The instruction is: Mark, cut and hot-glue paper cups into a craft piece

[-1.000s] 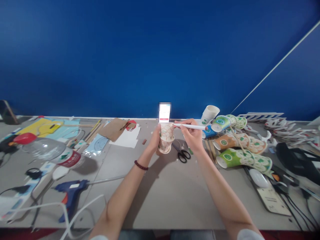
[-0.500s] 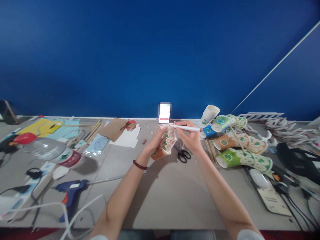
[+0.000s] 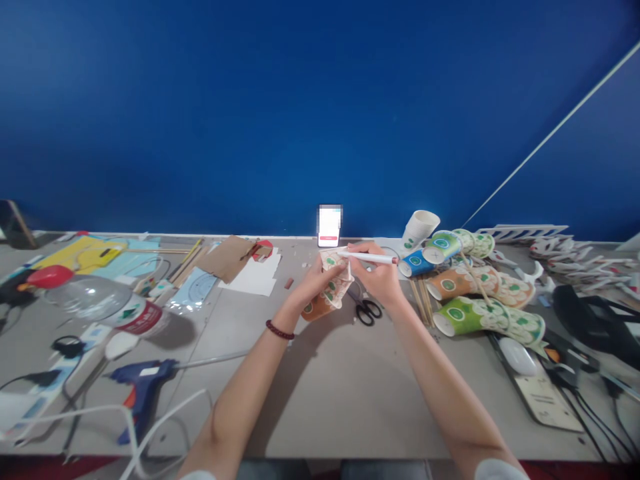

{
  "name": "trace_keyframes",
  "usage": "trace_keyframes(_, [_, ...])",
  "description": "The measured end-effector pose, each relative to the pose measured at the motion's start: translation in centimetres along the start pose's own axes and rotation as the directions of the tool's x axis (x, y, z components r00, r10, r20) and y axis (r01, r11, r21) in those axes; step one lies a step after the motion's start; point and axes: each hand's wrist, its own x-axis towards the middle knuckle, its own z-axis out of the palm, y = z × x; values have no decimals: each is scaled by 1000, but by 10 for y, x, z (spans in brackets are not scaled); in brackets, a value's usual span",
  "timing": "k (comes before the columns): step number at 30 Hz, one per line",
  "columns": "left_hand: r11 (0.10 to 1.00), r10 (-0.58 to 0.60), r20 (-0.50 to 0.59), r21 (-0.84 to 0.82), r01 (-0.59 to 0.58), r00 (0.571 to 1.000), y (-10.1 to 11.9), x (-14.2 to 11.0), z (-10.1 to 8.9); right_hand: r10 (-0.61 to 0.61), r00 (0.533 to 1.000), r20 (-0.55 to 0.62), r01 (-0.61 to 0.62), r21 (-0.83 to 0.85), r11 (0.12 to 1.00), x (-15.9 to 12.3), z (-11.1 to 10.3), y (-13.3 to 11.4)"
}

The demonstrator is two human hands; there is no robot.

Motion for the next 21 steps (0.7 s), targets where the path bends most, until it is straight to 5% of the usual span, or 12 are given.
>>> trace_keyframes(21, [999, -6, -21, 54, 7, 1000, 5, -4, 0, 40, 998, -43, -39, 14, 999, 0, 0, 2])
